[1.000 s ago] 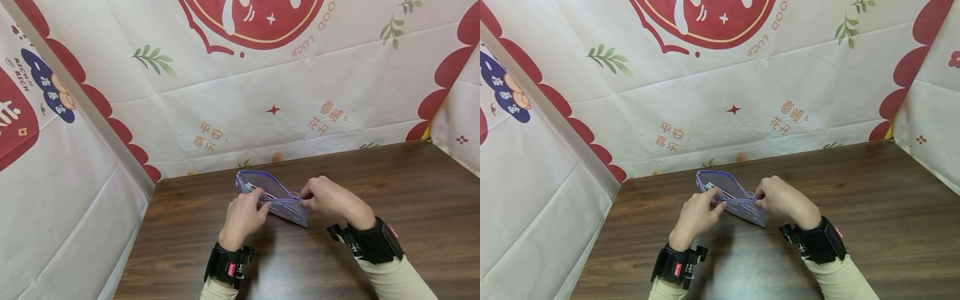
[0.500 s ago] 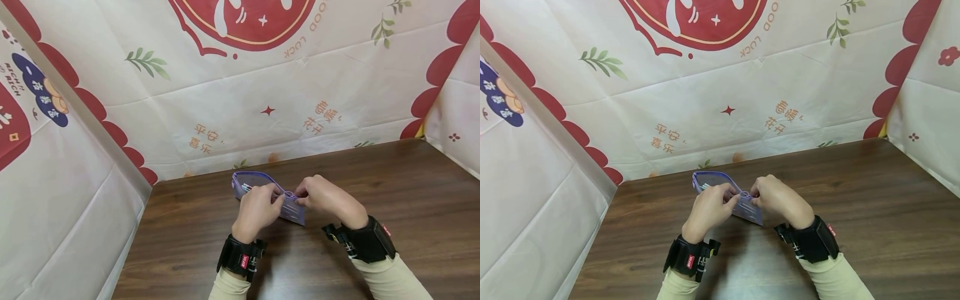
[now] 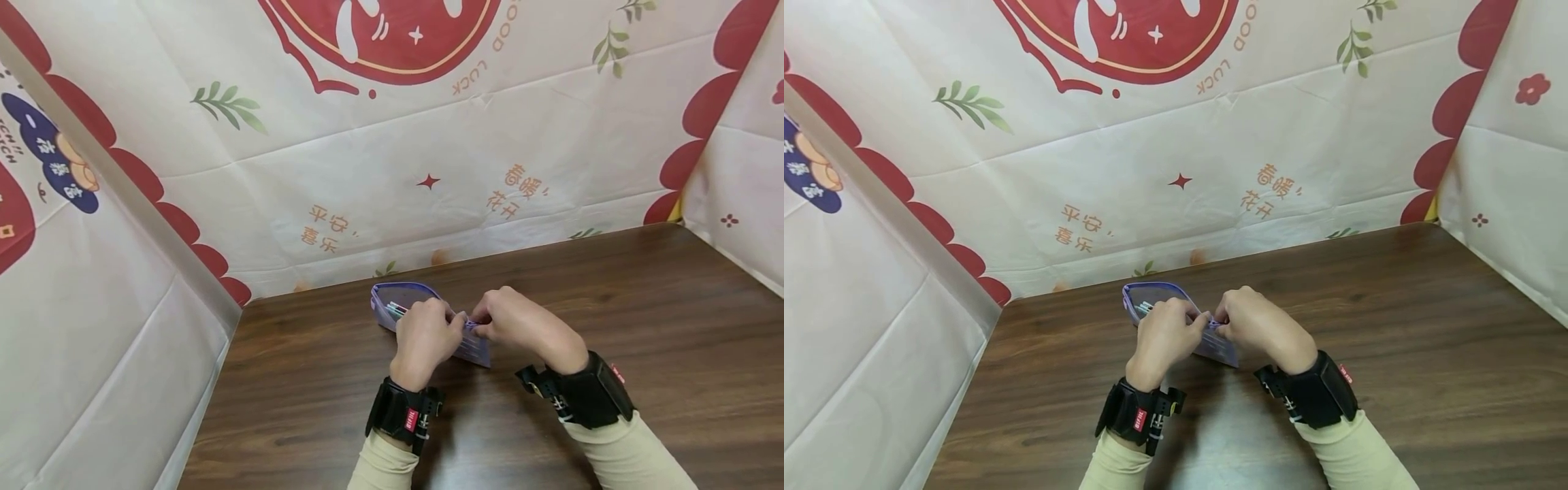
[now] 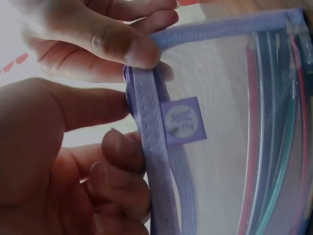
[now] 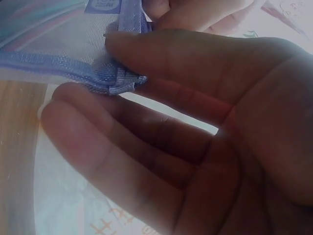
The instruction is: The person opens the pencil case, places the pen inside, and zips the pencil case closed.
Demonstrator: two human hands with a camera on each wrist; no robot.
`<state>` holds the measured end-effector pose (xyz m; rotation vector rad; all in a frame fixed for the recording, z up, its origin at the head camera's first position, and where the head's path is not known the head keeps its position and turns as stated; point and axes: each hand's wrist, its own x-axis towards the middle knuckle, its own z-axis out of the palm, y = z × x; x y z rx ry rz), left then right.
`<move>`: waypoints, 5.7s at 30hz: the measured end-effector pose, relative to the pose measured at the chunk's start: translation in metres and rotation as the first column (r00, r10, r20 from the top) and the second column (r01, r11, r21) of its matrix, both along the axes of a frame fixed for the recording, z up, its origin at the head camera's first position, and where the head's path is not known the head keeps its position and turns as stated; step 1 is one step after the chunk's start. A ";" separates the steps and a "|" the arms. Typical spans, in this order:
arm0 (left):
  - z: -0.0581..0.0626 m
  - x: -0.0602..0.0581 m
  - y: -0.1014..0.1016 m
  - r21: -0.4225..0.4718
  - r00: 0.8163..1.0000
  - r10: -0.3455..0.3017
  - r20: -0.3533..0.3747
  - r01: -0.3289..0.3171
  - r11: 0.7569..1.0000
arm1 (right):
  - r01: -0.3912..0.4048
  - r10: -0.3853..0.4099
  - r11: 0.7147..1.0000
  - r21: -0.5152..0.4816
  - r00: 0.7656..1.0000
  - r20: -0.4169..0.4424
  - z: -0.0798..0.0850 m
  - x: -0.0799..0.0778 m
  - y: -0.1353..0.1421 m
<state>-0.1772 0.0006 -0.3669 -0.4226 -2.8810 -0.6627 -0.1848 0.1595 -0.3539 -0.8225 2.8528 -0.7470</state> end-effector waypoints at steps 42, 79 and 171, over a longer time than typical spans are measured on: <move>-0.008 0.002 -0.015 0.446 0.997 0.056 0.055 -0.074 0.892 | 0.072 -0.083 0.994 0.086 0.988 0.130 0.007 -0.001 0.018; -0.002 0.001 -0.040 0.448 0.979 0.119 0.163 -0.181 0.876 | 0.073 -0.075 0.997 0.016 0.975 0.210 0.008 -0.003 0.037; -0.040 -0.029 -0.088 0.410 0.932 0.221 0.287 -0.328 0.851 | 0.172 -0.168 0.985 0.004 0.955 0.244 -0.038 -0.035 0.053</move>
